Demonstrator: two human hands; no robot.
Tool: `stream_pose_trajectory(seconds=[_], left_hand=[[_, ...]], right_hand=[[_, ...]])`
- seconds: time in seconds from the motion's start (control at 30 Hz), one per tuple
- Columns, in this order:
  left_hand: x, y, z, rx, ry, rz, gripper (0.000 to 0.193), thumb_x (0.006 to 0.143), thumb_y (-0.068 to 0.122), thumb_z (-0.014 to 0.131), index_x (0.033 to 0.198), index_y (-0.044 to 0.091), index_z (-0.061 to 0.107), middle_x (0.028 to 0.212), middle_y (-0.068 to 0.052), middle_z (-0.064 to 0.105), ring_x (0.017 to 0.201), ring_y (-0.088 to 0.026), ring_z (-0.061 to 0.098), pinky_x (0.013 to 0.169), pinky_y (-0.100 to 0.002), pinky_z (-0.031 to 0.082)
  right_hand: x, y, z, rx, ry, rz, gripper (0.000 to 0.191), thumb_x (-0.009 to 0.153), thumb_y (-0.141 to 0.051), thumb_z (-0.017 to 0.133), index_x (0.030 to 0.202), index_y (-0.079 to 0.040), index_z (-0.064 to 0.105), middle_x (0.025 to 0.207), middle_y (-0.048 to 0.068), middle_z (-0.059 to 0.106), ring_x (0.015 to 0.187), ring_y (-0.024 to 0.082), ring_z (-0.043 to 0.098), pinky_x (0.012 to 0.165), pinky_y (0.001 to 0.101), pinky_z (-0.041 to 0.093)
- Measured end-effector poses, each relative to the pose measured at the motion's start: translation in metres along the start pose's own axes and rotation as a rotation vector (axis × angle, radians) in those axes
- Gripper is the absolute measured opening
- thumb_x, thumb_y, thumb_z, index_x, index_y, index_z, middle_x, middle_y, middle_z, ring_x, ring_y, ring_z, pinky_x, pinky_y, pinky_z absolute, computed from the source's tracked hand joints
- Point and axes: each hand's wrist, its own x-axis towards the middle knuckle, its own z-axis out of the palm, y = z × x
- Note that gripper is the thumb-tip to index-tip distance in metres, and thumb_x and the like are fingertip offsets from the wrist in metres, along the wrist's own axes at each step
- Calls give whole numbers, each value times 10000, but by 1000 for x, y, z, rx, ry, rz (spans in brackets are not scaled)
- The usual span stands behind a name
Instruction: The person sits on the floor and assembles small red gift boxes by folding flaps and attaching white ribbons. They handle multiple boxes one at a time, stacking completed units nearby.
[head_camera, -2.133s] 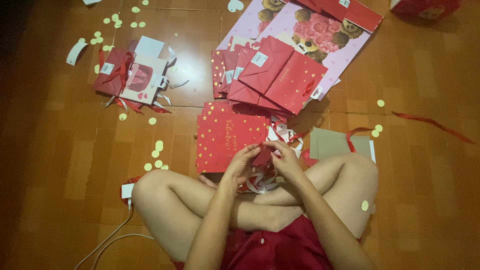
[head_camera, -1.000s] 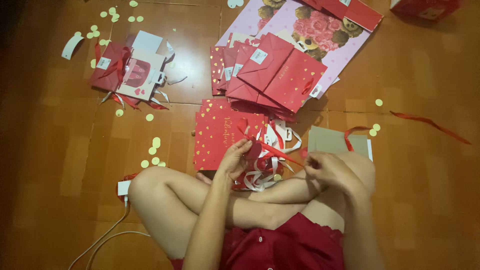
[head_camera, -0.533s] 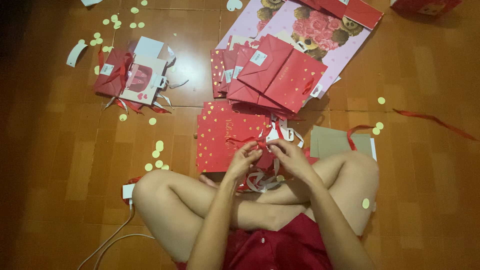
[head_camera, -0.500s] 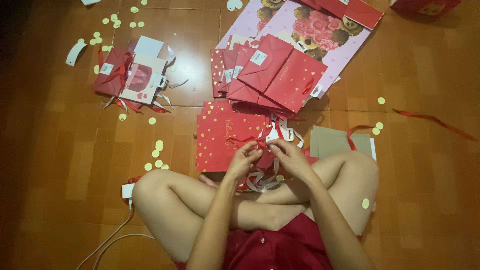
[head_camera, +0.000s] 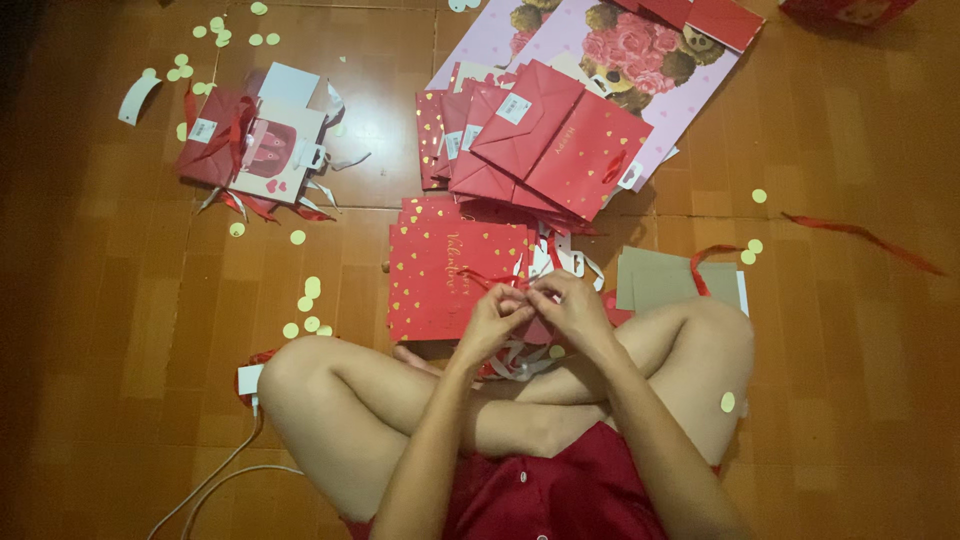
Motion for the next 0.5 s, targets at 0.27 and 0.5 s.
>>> stream_pose_trajectory(seconds=[0.27,0.5], left_hand=[[5,-25,-4,440,-65,-105,284,909,109,723,1184,39,740,919,-45,783,812,-88,701,737,-276,561],[-2,1,1,317,-125,-7,165,941,138,733,1036,11,777,906,-54,765,824,-83,674,750,-264,562]], right_hand=[[30,14,-40,1088,231,212,153,1023,-184,656,1021,-46,722,1019,85,746,863,178,708,779,345,592],[12,27,-26,1200,186,282,195,1075,-230,585,1071,-46,649,974,111,740,781,197,733,712,322,589]])
